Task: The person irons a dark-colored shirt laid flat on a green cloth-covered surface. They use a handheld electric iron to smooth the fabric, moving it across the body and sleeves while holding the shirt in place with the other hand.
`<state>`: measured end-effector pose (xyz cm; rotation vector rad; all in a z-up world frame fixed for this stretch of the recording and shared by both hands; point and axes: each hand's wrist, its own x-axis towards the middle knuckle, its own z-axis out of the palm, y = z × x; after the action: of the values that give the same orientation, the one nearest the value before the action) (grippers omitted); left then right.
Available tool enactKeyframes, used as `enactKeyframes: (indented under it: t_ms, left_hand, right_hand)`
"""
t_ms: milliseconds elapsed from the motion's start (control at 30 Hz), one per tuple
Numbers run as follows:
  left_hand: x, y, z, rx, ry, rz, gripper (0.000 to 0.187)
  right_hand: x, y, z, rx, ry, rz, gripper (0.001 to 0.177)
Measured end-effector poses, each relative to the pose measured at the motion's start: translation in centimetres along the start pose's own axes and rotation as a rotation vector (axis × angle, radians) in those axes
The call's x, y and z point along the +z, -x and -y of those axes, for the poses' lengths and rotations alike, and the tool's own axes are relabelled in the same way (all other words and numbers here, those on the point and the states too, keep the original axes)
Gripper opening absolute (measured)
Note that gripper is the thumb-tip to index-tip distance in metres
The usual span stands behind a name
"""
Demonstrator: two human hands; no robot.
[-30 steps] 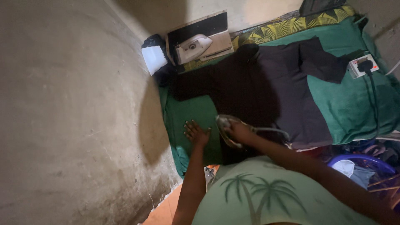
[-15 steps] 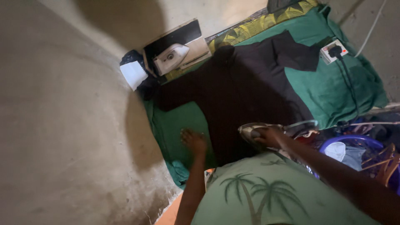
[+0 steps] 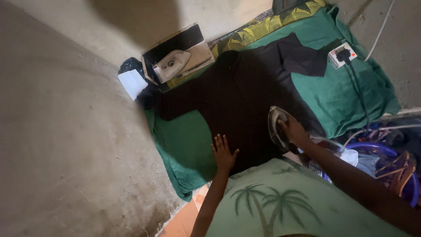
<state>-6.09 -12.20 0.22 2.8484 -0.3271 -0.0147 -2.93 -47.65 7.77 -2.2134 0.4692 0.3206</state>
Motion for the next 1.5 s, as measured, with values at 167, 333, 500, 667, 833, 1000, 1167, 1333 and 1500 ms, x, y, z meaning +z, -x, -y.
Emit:
enactKeyframes:
  t_ms: [167,333,500,667,833,1000,1167,1333,1500]
  left_hand:
    - [-0.4,-0.4,-0.4,-0.030,-0.022,0.018,0.102]
    - [-0.8,-0.5,-0.5,-0.064,-0.035,0.004,0.094]
    - [-1.4,0.1,-0.3,-0.091,0.123,-0.089,0.087]
    - [-1.6,0.5,-0.9,-0.316,0.204,-0.192,0.095]
    - [-2.0,0.9,-0.8,-0.500,0.049,-0.129,0.104]
    - [-2.1,1.5,-0.6,-0.445,-0.014,-0.137,0.104]
    - [-2.2,0.9,-0.6,-0.448,-0.075,-0.069,0.105]
    - [-2.0,1.3,-0.8,-0.416,-0.063,-0.089,0.101]
    - [-2.1,1.0,-0.7,-0.459,-0.032,-0.026,0.102]
  right_hand:
    - [0.5,-4.5,2.7,-0.145,0.047,-0.014,0.064]
    - [2.2,-12.0,3.7,-0.289,0.057,-0.056,0.065]
    - [3.0,-19.1,5.2,-0.193,0.117,0.029,0.071]
    - [2.7,-21.9,6.9,-0.307,0.100,-0.032,0.069]
    - [2.0,-19.1,5.9,-0.298,0.172,0.114,0.062]
    - [2.0,-12.6,2.3,-0.232,0.115,0.105,0.064]
    - [1.8,-9.2,1.4,-0.313,0.070,0.061,0.062]
    - [2.0,-11.1,2.9,-0.338,0.124,-0.002,0.060]
    - [2.0,-17.7,7.0,-0.167,0.140,0.093,0.067]
